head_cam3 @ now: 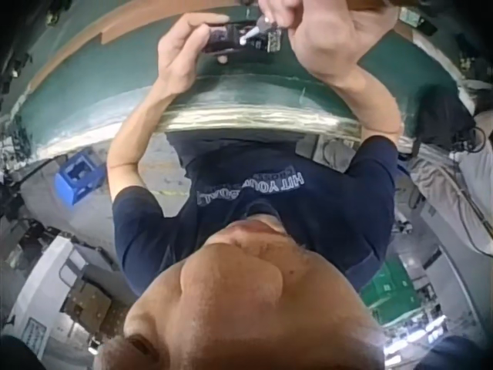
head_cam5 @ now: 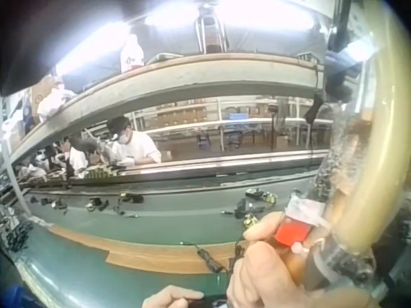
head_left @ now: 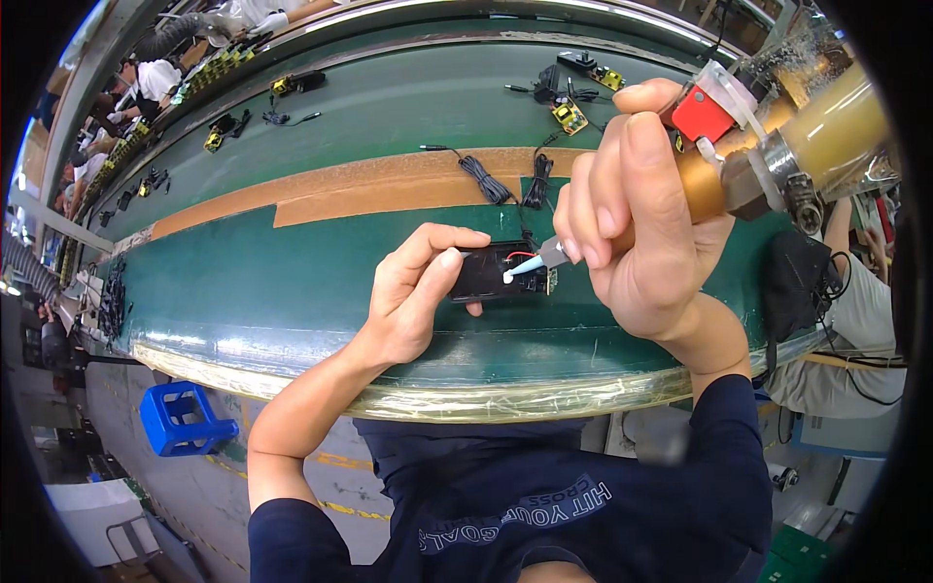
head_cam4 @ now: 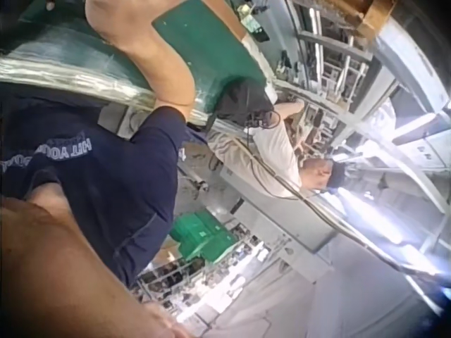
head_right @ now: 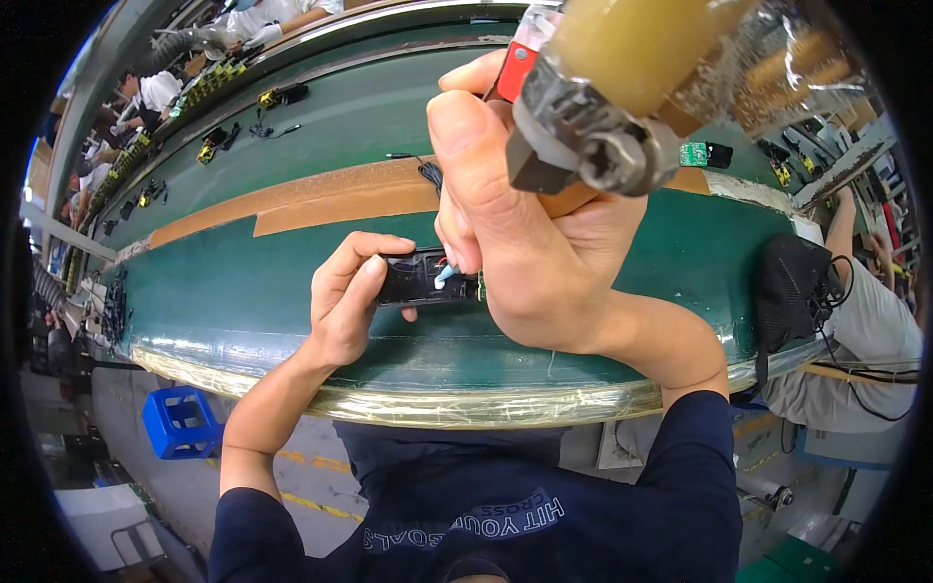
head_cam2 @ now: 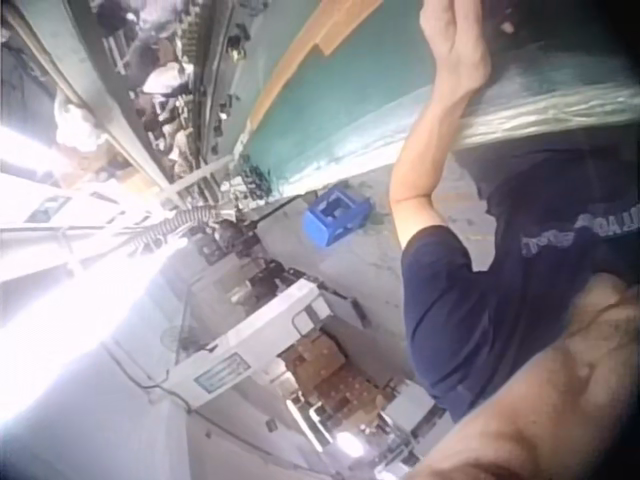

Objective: Assembling electronic components on PCBs at a manufacturing conveyor line.

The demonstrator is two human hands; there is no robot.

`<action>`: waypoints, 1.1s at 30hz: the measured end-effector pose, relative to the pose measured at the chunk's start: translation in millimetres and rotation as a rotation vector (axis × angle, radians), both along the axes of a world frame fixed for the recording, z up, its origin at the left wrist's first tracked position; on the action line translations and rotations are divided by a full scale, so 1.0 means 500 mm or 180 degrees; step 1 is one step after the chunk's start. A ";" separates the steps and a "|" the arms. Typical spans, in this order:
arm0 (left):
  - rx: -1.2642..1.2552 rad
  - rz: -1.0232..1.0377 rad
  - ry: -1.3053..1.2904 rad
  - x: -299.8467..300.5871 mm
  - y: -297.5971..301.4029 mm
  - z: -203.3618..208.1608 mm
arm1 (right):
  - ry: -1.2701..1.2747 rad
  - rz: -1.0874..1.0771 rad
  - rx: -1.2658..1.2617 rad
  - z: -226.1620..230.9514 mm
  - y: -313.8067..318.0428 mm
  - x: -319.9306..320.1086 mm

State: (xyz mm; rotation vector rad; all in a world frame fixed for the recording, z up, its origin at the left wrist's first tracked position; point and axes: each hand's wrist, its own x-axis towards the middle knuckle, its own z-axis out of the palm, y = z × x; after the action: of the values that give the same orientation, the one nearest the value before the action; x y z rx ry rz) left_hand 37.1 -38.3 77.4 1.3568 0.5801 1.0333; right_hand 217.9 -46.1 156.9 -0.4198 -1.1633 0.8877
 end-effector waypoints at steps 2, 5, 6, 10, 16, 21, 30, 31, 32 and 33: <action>0.0004 0.0012 0.0016 0.001 0.001 -0.002 | -0.0009 0.0009 0.0002 0.002 0.001 -0.001; 0.0008 -0.0015 0.0040 0.001 0.003 -0.004 | -0.0053 -0.0003 0.0057 0.000 0.007 0.003; 0.0008 -0.0045 0.0064 0.000 0.004 -0.005 | -0.0084 -0.0016 0.0107 -0.003 0.011 0.007; 0.0031 -0.0094 0.0096 -0.003 0.006 -0.005 | -0.0141 -0.0065 0.0176 -0.005 0.017 0.008; 0.0098 -0.0099 0.0041 -0.005 0.006 -0.004 | -0.0101 -0.0164 0.0085 -0.002 0.015 -0.004; 0.0005 -0.0134 0.0195 -0.020 0.007 -0.002 | -0.0063 -0.0104 0.0162 -0.002 0.013 -0.017; -0.0895 0.0576 -0.0880 -0.008 0.153 0.008 | -0.0004 0.0126 0.0382 0.020 -0.012 -0.043; -0.0876 0.0604 -0.0885 0.001 0.170 0.004 | -0.0017 0.0113 0.0377 0.024 -0.012 -0.043; -0.0823 0.1078 -0.0683 0.011 0.186 -0.009 | -0.0037 0.0082 0.0366 0.025 -0.010 -0.042; -0.0769 0.1552 -0.0480 0.011 0.199 -0.023 | -0.0057 0.0053 0.0355 0.027 -0.007 -0.044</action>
State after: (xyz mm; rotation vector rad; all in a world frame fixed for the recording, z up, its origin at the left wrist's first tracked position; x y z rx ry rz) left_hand 42.6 61.0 65.8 0.9332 0.9168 1.3922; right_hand 196.0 -49.4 170.5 -0.3280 -1.2280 0.8305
